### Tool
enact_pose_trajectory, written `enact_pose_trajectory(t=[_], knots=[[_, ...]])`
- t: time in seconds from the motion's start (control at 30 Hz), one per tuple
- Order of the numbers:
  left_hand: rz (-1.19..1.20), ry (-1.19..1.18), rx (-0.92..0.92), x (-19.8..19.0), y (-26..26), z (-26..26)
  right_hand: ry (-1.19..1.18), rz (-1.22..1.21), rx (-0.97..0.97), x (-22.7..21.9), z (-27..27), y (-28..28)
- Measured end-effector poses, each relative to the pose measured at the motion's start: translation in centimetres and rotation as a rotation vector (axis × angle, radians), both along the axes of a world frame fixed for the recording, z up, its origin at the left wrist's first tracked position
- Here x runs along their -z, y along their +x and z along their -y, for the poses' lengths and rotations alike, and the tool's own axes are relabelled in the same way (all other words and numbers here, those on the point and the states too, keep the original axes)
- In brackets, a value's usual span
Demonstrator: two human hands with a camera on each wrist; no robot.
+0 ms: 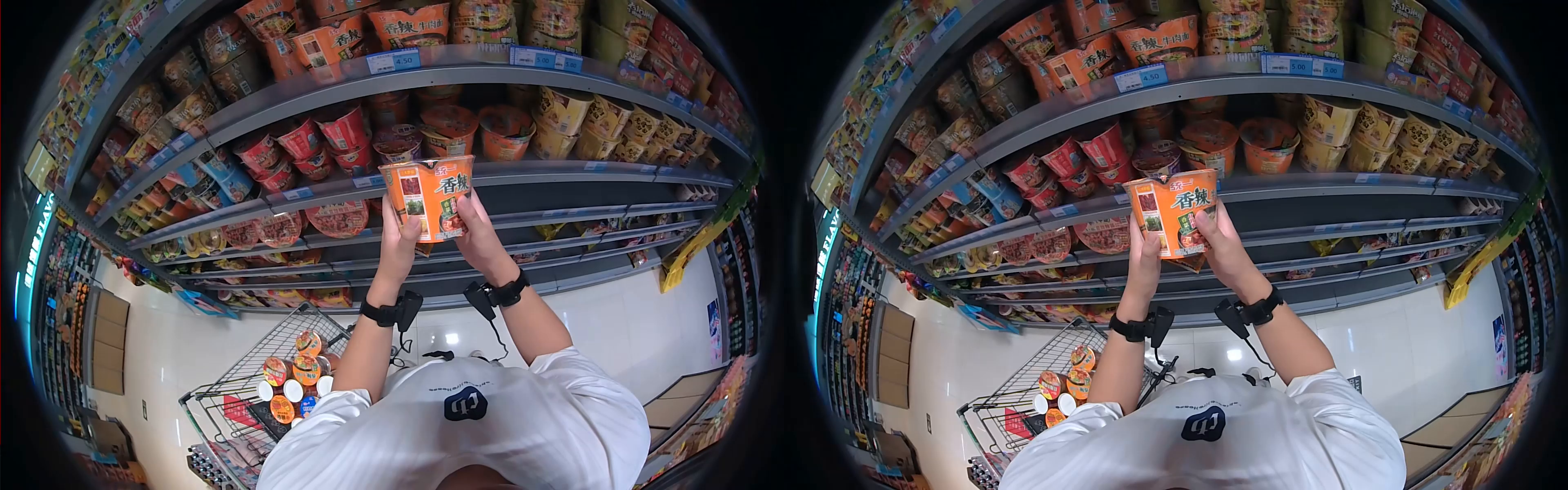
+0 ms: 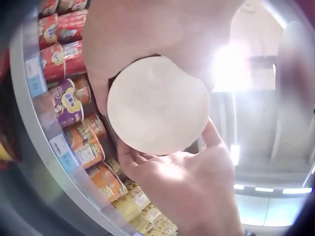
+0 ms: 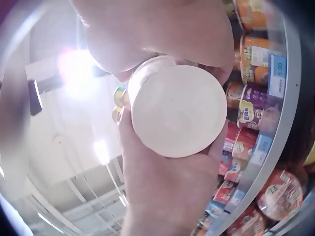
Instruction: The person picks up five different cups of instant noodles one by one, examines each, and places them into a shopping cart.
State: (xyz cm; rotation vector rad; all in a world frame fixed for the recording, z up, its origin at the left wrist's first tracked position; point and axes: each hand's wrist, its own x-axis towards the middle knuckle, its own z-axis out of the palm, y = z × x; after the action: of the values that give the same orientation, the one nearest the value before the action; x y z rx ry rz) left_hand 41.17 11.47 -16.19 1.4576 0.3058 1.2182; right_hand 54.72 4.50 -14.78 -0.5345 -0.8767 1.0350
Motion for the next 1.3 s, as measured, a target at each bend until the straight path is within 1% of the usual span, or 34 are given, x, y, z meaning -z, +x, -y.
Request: enact_pose_trajectory(t=[0.03,0.07,0.13,0.17,0.2,0.23,0.27,0.3,0.33,0.37,0.4,0.43,0.5,0.53,0.57,0.63,0.67,0.7,0.77,0.9,0.93,0.97,1.0,1.03,1.1,1.13,1.17,1.2,1.23,1.27,1.3], knots=[[-0.022,0.017,-0.042,0.3,0.1,-0.1,-0.038,-0.058,-0.127,-0.1,0.2,0.1],[-0.165,0.225,-0.206,1.8,-0.1,-1.8,-0.038,-0.059,-0.127,0.2,0.2,0.3],[-0.197,0.215,-0.237,-0.3,-0.4,-0.4,-0.092,0.126,0.14,1.1,-0.3,0.7],[-0.226,0.206,-0.27,-1.0,-0.4,0.1,-0.09,0.128,0.139,1.2,-0.4,0.4],[-0.188,0.194,-0.169,-1.0,0.0,0.0,-0.018,0.279,0.332,1.2,-0.5,-0.2],[-0.17,0.246,-0.205,-1.3,0.5,0.8,0.056,0.429,0.526,1.3,-0.5,-0.5],[-0.169,0.251,-0.258,-1.1,0.8,1.1,0.126,0.449,0.506,1.5,-0.7,-0.5],[-0.168,0.255,-0.31,-0.8,0.9,1.2,0.131,0.448,0.504,1.3,-0.4,-0.3],[-0.168,0.258,-0.313,-0.6,0.8,0.9,0.112,0.382,0.408,1.0,0.1,0.0],[-0.107,0.125,-0.207,-0.3,0.4,0.5,0.09,0.315,0.313,0.9,0.4,0.2],[-0.048,-0.01,-0.1,0.0,0.2,0.4,0.052,0.191,0.273,1.2,0.2,0.3],[-0.053,-0.014,-0.1,0.2,0.3,0.6,0.047,0.186,0.273,1.2,0.4,0.7],[0.144,-0.231,0.15,0.9,0.6,1.1,0.012,0.108,-0.102,1.2,1.0,1.4],[0.054,-0.12,0.066,1.3,0.7,1.1,-0.019,0.02,-0.155,0.7,1.6,1.4],[0.05,-0.13,0.06,1.4,0.7,0.8,-0.029,0.014,-0.161,1.1,1.5,1.7],[-0.266,0.23,-0.316,1.0,1.0,0.9,-0.005,0.112,0.003,1.9,1.1,2.2],[-0.164,0.137,-0.25,0.6,1.2,1.9,-0.023,0.19,0.095,2.1,1.2,2.3],[-0.109,0.017,-0.178,0.0,1.2,2.8,-0.042,0.186,0.075,2.5,1.2,2.1],[-0.185,0.168,-0.281,1.2,1.8,3.2,-0.053,0.336,0.266,3.3,0.9,1.4],[-0.304,0.087,-0.454,2.7,0.2,4.9,-0.019,0.2,0.09,5.3,0.5,0.6],[-0.233,-0.012,-0.381,3.0,-0.7,5.1,-0.06,0.133,-0.047,5.6,0.3,0.5],[-0.156,-0.107,-0.306,3.4,-1.8,5.1,-0.069,0.128,-0.068,5.8,0.4,-0.2],[-0.071,-0.181,-0.212,4.2,-2.8,4.9,-0.098,0.04,-0.211,5.7,0.5,-0.9],[-0.067,-0.186,-0.23,5.0,-3.7,4.9,-0.126,-0.044,-0.352,5.6,0.4,-1.7],[0.085,-0.25,-0.255,6.1,-5.7,4.9,-0.132,-0.019,-0.425,6.2,-0.4,-3.5],[0.036,-0.234,-0.267,6.4,-7.1,4.7,-0.15,0.048,-0.353,6.6,-0.9,-4.7],[0.049,-0.235,-0.287,6.7,-8.2,4.6,-0.165,0.117,-0.282,6.8,-1.4,-6.0],[-0.029,-0.176,-0.391,6.7,-9.4,4.7,-0.139,0.195,-0.203,6.1,-1.3,-7.4],[-0.106,-0.121,-0.497,6.5,-10.7,4.9,-0.139,0.212,-0.23,6.1,-1.6,-8.8],[-0.081,-0.153,-0.462,6.2,-12.3,5.4,-0.054,0.43,-0.12,6.2,-2.0,-10.3],[-0.061,-0.163,-0.494,6.4,-13.9,5.5,0.039,0.644,-0.012,6.5,-2.3,-11.9]])
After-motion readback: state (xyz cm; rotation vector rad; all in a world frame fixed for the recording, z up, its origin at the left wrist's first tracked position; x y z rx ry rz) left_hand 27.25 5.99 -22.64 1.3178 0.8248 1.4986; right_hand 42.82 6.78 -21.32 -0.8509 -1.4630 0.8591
